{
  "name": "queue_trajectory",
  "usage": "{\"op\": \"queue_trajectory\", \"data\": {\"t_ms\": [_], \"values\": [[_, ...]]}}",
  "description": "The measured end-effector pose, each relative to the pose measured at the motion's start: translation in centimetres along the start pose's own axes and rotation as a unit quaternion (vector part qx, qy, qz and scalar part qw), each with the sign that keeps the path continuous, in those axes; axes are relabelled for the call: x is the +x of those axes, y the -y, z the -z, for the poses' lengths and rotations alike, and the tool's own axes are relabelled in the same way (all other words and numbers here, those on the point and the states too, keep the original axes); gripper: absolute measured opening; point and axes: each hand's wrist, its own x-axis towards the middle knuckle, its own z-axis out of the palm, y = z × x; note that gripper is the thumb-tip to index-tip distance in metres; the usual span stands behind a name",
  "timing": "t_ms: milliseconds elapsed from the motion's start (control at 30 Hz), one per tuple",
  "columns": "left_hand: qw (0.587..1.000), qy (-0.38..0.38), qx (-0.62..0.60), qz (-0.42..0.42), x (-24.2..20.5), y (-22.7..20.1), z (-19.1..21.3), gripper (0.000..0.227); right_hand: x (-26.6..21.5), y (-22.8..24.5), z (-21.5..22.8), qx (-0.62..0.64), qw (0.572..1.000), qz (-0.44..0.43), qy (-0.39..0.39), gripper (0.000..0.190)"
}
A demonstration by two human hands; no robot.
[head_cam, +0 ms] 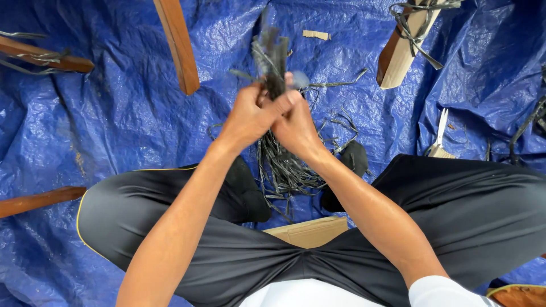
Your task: Bundling and tying together plastic strapping materials while sitting on a workshop floor.
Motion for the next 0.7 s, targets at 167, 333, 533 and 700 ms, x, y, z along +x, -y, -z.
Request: {"op": "queue_trajectory", "data": {"t_ms": [167,333,533,700], "values": [[0.998,0.020,-0.039,-0.046,-0.1,-0.3,-0.6,0.072,0.3,0.2,-0.3,-0.019,0.999,0.011,0.027,0.014],[0.993,0.015,-0.088,-0.071,1.7,2.5,0.0,0.046,1.9,-1.9,0.7,-0.018,0.996,0.002,0.086,0.021],[0.968,-0.200,-0.133,-0.067,3.1,2.6,1.8,0.048,6.6,-16.1,7.0,0.100,0.982,-0.160,-0.014,0.036],[0.962,-0.185,-0.200,-0.012,3.5,3.7,2.3,0.041,9.3,-35.8,17.5,-0.391,0.860,-0.223,-0.242,0.041]]}}
